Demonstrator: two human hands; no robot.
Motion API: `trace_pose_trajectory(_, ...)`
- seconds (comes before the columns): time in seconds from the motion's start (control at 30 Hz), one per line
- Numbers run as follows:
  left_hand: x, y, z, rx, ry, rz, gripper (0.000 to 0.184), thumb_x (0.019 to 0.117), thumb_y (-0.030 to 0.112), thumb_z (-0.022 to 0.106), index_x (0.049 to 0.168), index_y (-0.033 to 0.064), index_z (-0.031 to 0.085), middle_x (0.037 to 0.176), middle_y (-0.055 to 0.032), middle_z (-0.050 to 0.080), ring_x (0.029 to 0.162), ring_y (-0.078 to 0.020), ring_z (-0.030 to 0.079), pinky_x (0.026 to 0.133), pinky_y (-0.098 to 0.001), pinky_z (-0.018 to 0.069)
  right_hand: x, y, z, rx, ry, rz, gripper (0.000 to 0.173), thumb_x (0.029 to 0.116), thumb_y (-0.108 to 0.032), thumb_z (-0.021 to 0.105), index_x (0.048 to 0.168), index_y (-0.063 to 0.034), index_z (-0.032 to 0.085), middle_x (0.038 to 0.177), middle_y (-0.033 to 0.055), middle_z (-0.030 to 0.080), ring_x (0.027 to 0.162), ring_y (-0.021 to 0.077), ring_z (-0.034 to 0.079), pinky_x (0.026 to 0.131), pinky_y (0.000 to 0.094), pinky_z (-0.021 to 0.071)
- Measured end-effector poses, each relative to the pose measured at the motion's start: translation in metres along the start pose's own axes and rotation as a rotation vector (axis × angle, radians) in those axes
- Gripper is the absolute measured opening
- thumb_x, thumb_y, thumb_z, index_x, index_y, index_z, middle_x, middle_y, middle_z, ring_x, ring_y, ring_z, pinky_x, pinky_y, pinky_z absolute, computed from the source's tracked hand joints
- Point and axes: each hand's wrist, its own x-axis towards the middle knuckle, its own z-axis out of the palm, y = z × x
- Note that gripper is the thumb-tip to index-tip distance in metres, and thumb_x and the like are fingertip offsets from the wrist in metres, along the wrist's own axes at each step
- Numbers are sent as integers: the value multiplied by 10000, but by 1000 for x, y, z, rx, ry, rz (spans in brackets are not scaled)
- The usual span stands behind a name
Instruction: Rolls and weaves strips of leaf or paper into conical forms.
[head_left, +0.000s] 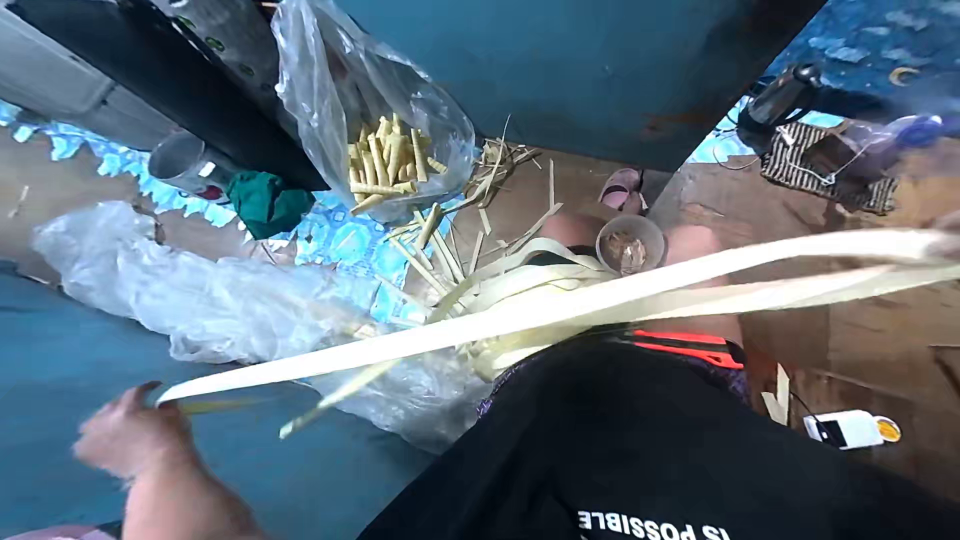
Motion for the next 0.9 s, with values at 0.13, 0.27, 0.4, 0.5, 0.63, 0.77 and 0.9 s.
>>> trace_pose_trajectory(0.13,19,-12,16,70,-93,-314,680,962,192,637,1588,117,381,1648,-339,142,1533,-534,73,1160,-774,48,19,8,70,-425,-390,53,156,976,-145,693,1016,-3,745,967,147,707,865,242,654,779,465,512)
trace_pose_trajectory(0.27,-13,151,-24,-70,-294,177,748,880,30,764,1532,-36,404,1551,-425,278,1442,-633,226,1107,-820,158,35,-56,113,-447,-323,-60,180,968,-174,721,1051,-18,753,1150,166,705,1056,321,668,951,549,507)
trace_pose_trajectory(0.4,-108,339,-43,-609,-364,809,601,954,171,729,1455,-52,482,1512,-256,470,1408,-397,456,1162,-571,369,30,-153,171,-463,-170,-438,120,979,-196,693,921,-109,753,736,45,667,680,205,644,666,487,548)
trace_pose_trajectory(0.5,-201,430,-66,-948,-616,1165,694,901,278,787,1486,41,498,1463,-128,563,1350,-217,541,1145,-440,439,27,-201,225,-468,-175,-630,181,1002,-261,660,1040,-123,770,809,85,726,760,263,711,716,540,573)
trace_pose_trajectory(0.63,-189,455,-66,-858,-621,1114,475,917,120,760,1363,72,602,980,-95,739,865,-208,724,834,-449,600,23,-206,204,-552,-182,-575,243,946,-359,733,1082,-160,761,787,61,715,730,244,697,682,526,554)
trace_pose_trajectory(0.77,-153,447,-51,-520,-626,898,496,878,182,807,1329,69,634,1027,-158,737,953,-348,715,881,-604,556,21,-193,166,-714,-59,-369,163,945,-315,744,923,-155,768,718,46,673,701,259,665,664,546,535)
trace_pose_trajectory(0.9,-220,470,-72,-675,-763,1209,346,955,217,711,1254,45,685,1083,-108,745,1039,-235,712,973,-472,548,28,-205,218,-625,-237,-433,214,1005,-269,656,1012,-82,759,847,122,717,821,314,693,779,573,533)
